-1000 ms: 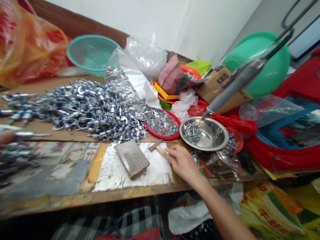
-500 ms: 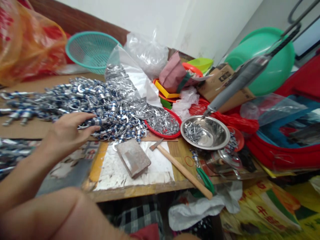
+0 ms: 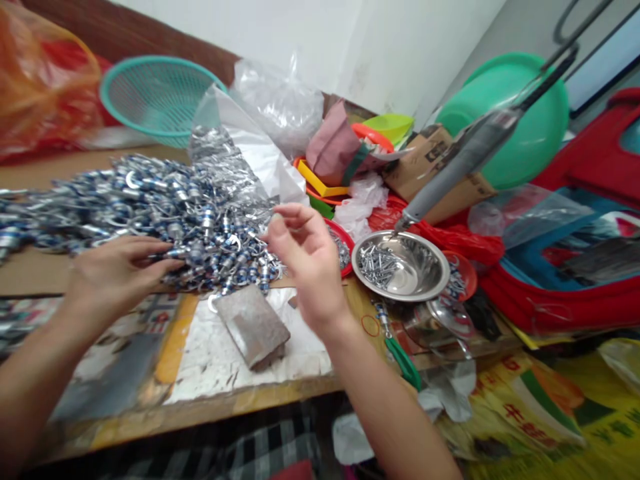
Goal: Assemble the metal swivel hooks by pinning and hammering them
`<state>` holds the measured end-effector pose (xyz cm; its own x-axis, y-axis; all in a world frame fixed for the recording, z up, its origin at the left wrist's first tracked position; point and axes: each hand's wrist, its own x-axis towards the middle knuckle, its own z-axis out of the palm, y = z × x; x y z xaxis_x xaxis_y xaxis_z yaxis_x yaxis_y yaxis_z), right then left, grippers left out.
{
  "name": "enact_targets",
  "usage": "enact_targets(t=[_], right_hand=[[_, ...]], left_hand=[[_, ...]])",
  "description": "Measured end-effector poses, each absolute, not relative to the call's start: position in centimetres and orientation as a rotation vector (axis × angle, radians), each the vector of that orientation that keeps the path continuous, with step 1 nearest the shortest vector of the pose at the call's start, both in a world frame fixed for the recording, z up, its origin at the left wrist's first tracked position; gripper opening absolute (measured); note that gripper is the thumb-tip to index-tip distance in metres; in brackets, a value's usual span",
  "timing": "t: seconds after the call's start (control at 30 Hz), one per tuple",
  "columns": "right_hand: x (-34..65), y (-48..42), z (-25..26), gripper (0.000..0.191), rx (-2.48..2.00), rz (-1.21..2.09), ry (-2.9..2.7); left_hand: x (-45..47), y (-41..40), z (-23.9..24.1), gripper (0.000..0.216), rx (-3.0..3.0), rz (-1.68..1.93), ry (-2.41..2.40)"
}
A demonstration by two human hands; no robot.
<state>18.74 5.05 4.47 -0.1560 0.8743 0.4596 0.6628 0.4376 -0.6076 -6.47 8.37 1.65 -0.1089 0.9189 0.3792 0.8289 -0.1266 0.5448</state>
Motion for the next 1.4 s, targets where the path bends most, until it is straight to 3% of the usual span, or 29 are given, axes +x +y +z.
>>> enact_targets(t=[0.1, 0.2, 0.4, 0.5, 0.73, 1.0, 1.13, 1.4], right_hand=[[20.7, 13.7, 3.3, 0.029, -1.784, 0.178, -1.946], [22.5, 17.8, 1.3, 0.032, -1.904, 0.167, -1.992], [23.6, 16.2, -0.7, 0.022, -1.977, 0.059, -2.102], [23.8, 14.6, -0.2, 0.019, -1.958, 0.015, -2.112], [25.1, 12.8, 0.1, 0.018, -1.974, -0.075, -1.971], [22.3, 8.8, 1.8, 0.022, -1.704, 0.144, -1.936], [18.1, 2.5, 3.3, 0.014, -1.267, 0.396, -2.187], [16.1, -0.6, 4.1, 0.012, -1.080, 0.192, -2.404]], left_hand=[[-6.6, 8.1, 1.5, 0.030, 1.898, 1.161, 1.998], [-6.7, 7.8, 1.4, 0.031, 1.823, 1.266, 1.977], [-5.5, 5.5, 2.3, 0.025, 1.666, 1.447, 1.787], [-4.0, 3.3, 2.4, 0.011, 1.867, 1.376, 1.498], [-1.6, 0.1, 0.2, 0.011, 2.103, 1.275, 1.279], [-1.2, -0.7, -0.3, 0.007, 1.988, 1.330, 1.274], [-1.1, -0.7, -0.2, 0.005, 2.013, 1.376, 1.244], [-0.8, -1.1, -0.1, 0.030, 1.816, 1.385, 1.323]])
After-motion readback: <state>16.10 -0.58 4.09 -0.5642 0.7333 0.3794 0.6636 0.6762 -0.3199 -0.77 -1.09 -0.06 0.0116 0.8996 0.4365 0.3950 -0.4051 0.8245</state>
